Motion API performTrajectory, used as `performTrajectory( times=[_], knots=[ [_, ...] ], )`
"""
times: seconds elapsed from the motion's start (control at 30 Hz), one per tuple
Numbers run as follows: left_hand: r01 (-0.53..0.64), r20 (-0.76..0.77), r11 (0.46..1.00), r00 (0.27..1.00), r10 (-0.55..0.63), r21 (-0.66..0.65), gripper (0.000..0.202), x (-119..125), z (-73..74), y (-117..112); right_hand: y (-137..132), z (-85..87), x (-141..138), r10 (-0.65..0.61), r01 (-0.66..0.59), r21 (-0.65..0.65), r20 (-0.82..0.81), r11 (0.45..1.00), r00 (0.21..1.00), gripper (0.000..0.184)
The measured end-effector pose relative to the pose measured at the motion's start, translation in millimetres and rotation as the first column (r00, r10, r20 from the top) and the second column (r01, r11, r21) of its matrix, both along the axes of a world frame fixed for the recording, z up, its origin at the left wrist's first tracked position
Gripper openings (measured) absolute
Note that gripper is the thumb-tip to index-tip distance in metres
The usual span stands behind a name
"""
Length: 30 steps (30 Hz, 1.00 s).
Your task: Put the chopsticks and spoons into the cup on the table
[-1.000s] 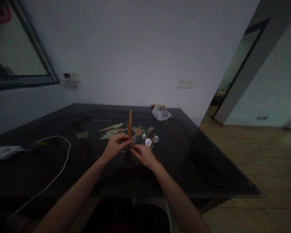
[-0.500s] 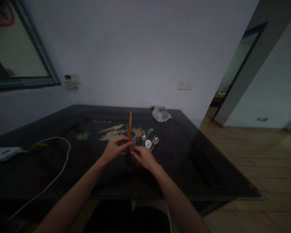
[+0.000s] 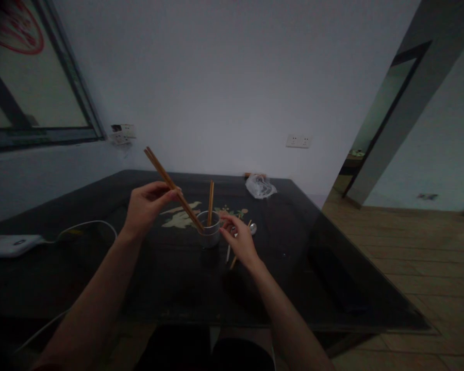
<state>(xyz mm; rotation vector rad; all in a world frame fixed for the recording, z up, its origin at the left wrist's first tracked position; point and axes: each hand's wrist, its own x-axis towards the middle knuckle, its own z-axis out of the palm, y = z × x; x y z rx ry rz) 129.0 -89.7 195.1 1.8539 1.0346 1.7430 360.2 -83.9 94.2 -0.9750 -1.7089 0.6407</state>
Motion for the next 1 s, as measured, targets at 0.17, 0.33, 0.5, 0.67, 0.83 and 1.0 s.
performTrajectory(
  times=[0.17,0.33,0.5,0.67,0.83,1.0],
  knots=[
    [-0.049,-0.011,0.995,0.999,0.05,0.082,0.027,0,18.1,22,23,-13.4,-14,-0.017,0.018,-0.082,0.017,0.996,1.0,0.066],
    [-0.022,-0.075,0.999,0.997,0.024,0.028,0.029,4,2.2,53,29,-37.8,-28,-0.028,0.028,-0.149,0.004,0.988,1.0,0.092],
    [-0.038,-0.126,0.997,0.992,0.029,-0.069,0.029,8,-22.4,74,35,-51.8,-35,0.0,-0.001,-0.125,-0.01,0.992,1.0,0.097],
    [-0.04,-0.156,0.989,0.988,0.017,-0.142,0.03,10,-41.6,86,43,-56.0,-40,0.071,-0.08,-0.131,-0.074,0.988,0.995,0.1],
    [-0.03,-0.165,0.98,0.986,-0.003,-0.198,0.03,11,-54.3,94,38,-56.6,-44,0.069,-0.086,-0.181,-0.097,0.98,0.993,0.097],
    [-0.031,-0.183,0.97,0.983,-0.014,-0.241,0.029,12,-64.1,99,36,-57.5,-46,0.027,-0.042,-0.183,-0.083,0.982,0.996,0.09]
  ],
)
